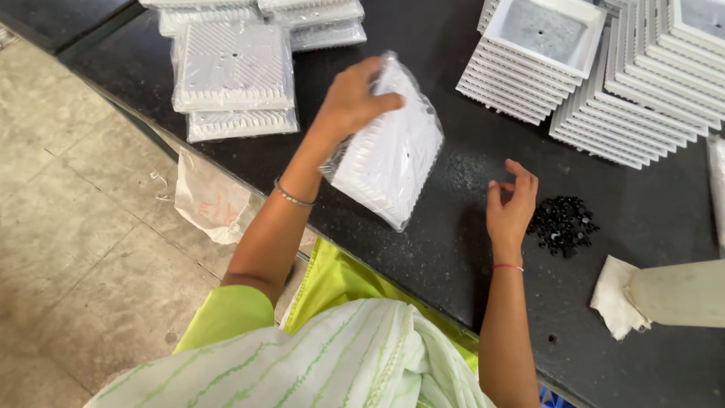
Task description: The person places small black fasteners onto a white square LED panel frame, presses the frame together, wraps the assembled unit in clear plastic film, and stacks it with a pile of finished frames on the workbench.
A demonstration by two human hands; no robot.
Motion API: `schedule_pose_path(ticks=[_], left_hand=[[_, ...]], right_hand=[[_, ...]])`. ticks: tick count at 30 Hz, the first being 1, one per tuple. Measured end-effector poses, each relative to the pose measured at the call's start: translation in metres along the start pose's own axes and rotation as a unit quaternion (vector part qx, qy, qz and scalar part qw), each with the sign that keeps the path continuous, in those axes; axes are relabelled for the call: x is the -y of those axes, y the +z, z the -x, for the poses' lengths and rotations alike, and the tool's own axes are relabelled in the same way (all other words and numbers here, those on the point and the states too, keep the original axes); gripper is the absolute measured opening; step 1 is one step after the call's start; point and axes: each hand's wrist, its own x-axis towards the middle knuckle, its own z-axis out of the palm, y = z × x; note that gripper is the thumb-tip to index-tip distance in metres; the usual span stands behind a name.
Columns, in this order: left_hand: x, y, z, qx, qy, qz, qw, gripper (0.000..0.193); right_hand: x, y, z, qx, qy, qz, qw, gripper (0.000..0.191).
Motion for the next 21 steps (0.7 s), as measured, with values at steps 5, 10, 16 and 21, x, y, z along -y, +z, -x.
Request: schedule_pose_path(ticks=[5, 10, 16, 21], left_hand=[[-0.028, 0.029, -0.012, 0.078, -0.068, -0.052, 0.993, 0.063], [-0.014, 0.049, -0.020, 0.104, -0.020, -0.045, 0.993, 0.071], [0.004, 0.043, -0.016, 0.144, -0.024, 0.026, 0.989, 0.082], [-0.005, 0.025, 0.000, 0.171, -0.118, 0.029, 0.978, 0.092]], right_hand=[[0.003, 0.002, 0.001, 0.007, -0.001, -0.009, 1.000, 0.042], [0.010, 0.014, 0.002, 0.025, -0.001, -0.035, 0.999, 0.041], [-0.004, 0.032, 0.007, 0.078, 0.081, -0.119, 0.986, 0.031], [-0.012, 0.051, 0.009, 0.184, 0.212, -0.254, 0.926, 0.041]])
